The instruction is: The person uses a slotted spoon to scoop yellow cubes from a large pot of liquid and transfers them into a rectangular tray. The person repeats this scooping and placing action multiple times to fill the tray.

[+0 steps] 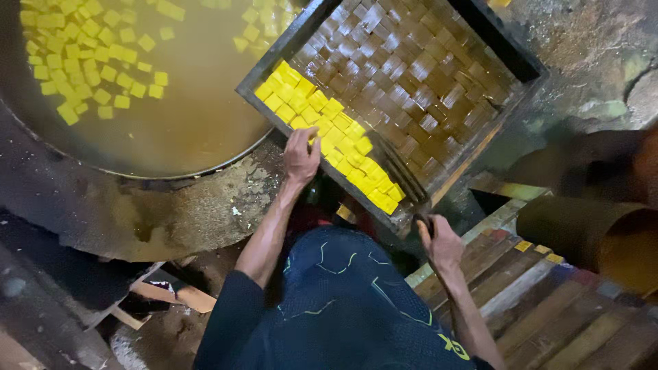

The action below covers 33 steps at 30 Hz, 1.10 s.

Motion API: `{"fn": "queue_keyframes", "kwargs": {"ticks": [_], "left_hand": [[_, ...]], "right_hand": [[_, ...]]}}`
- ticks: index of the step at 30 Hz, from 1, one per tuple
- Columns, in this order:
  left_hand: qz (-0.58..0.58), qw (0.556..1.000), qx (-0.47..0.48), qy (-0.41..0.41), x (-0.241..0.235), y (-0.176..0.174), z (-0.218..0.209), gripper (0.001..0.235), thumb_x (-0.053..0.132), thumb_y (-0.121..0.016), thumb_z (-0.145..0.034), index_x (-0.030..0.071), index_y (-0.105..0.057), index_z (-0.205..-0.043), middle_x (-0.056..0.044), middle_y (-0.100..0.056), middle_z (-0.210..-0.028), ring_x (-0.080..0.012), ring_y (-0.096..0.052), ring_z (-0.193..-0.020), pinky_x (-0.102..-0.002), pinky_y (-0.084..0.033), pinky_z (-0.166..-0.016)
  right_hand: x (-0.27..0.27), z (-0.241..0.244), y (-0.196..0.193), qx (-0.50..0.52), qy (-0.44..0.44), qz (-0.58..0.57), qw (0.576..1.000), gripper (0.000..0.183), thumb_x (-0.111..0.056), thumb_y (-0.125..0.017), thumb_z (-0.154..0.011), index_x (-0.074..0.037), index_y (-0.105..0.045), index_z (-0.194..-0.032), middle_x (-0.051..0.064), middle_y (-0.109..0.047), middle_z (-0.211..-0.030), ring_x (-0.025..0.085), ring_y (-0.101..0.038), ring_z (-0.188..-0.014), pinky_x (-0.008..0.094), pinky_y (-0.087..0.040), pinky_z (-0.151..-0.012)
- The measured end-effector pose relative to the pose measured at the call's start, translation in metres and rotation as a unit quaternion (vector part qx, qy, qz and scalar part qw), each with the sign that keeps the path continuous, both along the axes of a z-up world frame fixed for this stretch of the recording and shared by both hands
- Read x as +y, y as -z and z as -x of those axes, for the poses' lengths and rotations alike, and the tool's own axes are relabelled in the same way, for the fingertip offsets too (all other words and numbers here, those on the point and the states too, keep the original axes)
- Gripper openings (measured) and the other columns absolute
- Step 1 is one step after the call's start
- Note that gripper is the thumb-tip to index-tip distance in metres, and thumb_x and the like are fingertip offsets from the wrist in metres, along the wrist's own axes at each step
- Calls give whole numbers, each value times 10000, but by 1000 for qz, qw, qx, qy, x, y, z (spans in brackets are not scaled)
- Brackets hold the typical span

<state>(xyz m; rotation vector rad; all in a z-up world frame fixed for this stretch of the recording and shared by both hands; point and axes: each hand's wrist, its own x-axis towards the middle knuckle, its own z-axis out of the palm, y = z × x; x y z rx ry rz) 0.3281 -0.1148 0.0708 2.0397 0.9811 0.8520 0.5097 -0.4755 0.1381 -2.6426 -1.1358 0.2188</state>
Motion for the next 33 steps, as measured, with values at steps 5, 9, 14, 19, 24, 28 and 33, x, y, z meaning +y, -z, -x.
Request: {"fn": "queue_keyframes", "kwargs": {"ticks": [5,9,14,19,24,28,33], "left_hand": [[-27,1000,1,3,22,5,7,210,118,-655,-963,46,-664,-1159,-150,-671,-1088,-350,-637,-1037,-454,-512,-920],[-7,997,-1,-79,56,22,81,243,146,-650,-971,49,-660,-1194,-160,-655,-1176,-358,-626,-1110,-453,-509,-976],[-46,949,161,-265,91,76,227,407,216,-688,-937,23,-619,-1289,-197,-594,-1342,-400,-533,-1272,-506,-420,-1096],[-62,915,295,-269,86,116,308,619,360,-639,-934,-42,-547,-1395,-271,-448,-1527,-457,-362,-1447,-576,-271,-1179],[32,916,299,-264,80,120,311,607,442,-539,-1008,-26,-539,-1395,-270,-412,-1565,-428,-326,-1503,-560,-214,-1247],[62,918,289,-264,84,110,309,602,439,-533,-996,-25,-548,-1381,-264,-417,-1560,-423,-324,-1495,-556,-216,-1242],[109,920,304,-223,96,93,313,596,422,-553,-998,-47,-543,-1367,-293,-408,-1540,-430,-324,-1458,-564,-208,-1198]], "right_hand": [[67,-19,15,-51,-77,-24,995,229,-311,-722,-1013,-102,-650,-1076,125,-711,-1004,350,-708,-874,425,-555,-708],[122,-17,4,-15,-115,-93,989,204,-274,-718,-985,-105,-689,-1096,136,-738,-1020,336,-724,-844,408,-566,-704],[231,51,11,286,-57,-257,922,285,-233,-634,-1060,-24,-668,-1251,109,-699,-956,255,-671,-794,366,-561,-704],[403,169,87,462,-145,-172,858,284,-235,-641,-1049,23,-694,-1158,95,-693,-910,251,-626,-820,398,-514,-739],[479,230,156,269,-210,61,938,467,-498,-671,-980,-42,-724,-1068,236,-731,-908,441,-712,-911,511,-544,-773],[506,225,206,146,-249,148,946,467,-531,-642,-948,-78,-695,-1044,262,-722,-911,484,-690,-888,584,-524,-745],[610,233,276,60,-351,81,931,400,-502,-582,-1023,-114,-665,-1076,231,-717,-853,450,-687,-793,569,-523,-686]]}}
